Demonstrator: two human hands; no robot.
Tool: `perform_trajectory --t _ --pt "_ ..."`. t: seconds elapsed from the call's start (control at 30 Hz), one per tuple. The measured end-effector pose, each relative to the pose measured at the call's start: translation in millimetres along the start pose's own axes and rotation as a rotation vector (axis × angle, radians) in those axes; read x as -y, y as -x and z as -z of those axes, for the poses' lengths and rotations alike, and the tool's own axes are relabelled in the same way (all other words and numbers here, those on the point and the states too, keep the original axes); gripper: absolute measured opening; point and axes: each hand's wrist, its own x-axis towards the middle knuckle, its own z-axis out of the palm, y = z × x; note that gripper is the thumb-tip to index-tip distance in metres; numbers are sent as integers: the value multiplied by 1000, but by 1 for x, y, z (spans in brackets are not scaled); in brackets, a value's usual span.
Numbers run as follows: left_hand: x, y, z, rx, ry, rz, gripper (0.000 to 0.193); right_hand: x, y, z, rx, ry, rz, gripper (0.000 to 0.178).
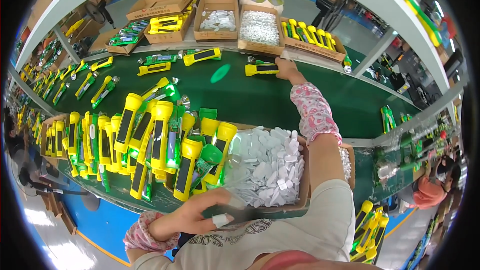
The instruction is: Assembling components of solar-powered flashlights on a factory production line.
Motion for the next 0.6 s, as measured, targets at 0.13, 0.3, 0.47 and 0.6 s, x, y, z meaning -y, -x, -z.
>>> perform_trajectory --t 0.13,0.3,0.47,0.6 --pt "8 1 -26 210 188 -69 38 -11 76 26 -87 -261 71 47" --pt "21 -6 -50 229 396 78 35 40 216 136 -239 -365 143 44" --pt "28 -50 -57 -257 1623 408 80 100 365 223 -323 -474 141 51" --pt "41 -57 -60 -49 1378 84 80 146 471 235 -442 -450 117 37"
